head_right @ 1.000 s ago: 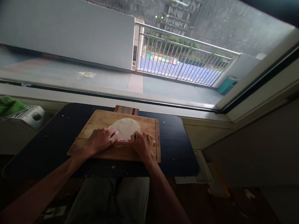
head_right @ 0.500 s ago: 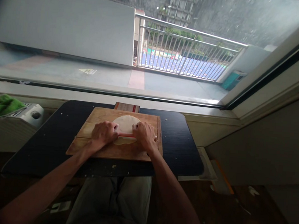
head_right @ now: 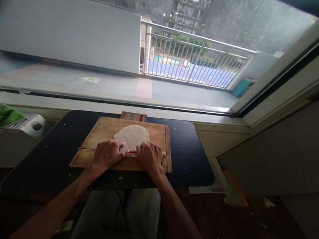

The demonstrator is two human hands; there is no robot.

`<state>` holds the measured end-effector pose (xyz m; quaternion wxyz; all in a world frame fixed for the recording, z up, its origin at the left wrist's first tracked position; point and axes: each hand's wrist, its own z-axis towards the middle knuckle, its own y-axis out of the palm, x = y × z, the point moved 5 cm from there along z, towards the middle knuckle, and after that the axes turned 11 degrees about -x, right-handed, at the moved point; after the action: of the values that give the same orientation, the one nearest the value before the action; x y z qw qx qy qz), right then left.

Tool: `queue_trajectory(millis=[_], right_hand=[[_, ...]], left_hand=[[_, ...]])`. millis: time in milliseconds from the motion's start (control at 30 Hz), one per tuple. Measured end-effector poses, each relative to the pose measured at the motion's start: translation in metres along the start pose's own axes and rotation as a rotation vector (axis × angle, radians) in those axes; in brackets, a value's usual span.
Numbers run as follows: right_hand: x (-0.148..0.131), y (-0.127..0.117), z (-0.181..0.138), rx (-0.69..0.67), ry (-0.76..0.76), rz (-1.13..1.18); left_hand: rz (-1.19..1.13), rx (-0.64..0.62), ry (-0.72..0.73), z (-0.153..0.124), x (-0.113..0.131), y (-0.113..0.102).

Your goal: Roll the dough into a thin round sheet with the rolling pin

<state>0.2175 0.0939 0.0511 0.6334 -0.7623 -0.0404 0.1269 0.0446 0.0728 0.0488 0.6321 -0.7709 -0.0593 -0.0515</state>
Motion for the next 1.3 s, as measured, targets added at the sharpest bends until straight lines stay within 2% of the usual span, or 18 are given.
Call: queue_trajectory(millis=[200,367,667,800,900,1000,1133,1300], right_hand=[[0.001,0.004,-0.003,0.008,-0.021,-0.005],[0.0,-0.001,0.014,0.011,-0.023,-0.002],[0.002,-0.014,0.05,0.024,0.024,0.014],[0.004,-0.011,0.058,0.043,0.023,0.025],[0.004,-0.006,0.053,0.04,0.021,0.02],[0.003,-0.003,0.043,0.037,0.0,0.015],[0.003,-0.005,0.037,0.034,0.007,0.029],[0.006,-0.009,0.048,0.013,0.103,0.089]], left_hand=[[0.009,0.021,-0.001,-0.003,0.001,-0.001],[-0.001,-0.002,-0.002,0.014,0.001,-0.005],[-0.044,0.054,-0.01,0.054,-0.001,-0.012],[-0.064,0.031,0.008,0.059,0.001,-0.015],[-0.069,0.025,-0.003,0.052,0.001,-0.01],[-0.086,0.08,0.015,0.04,-0.001,-0.005],[-0.26,0.112,0.177,0.019,-0.009,-0.005],[-0.542,0.145,0.419,-0.014,-0.017,-0.014]])
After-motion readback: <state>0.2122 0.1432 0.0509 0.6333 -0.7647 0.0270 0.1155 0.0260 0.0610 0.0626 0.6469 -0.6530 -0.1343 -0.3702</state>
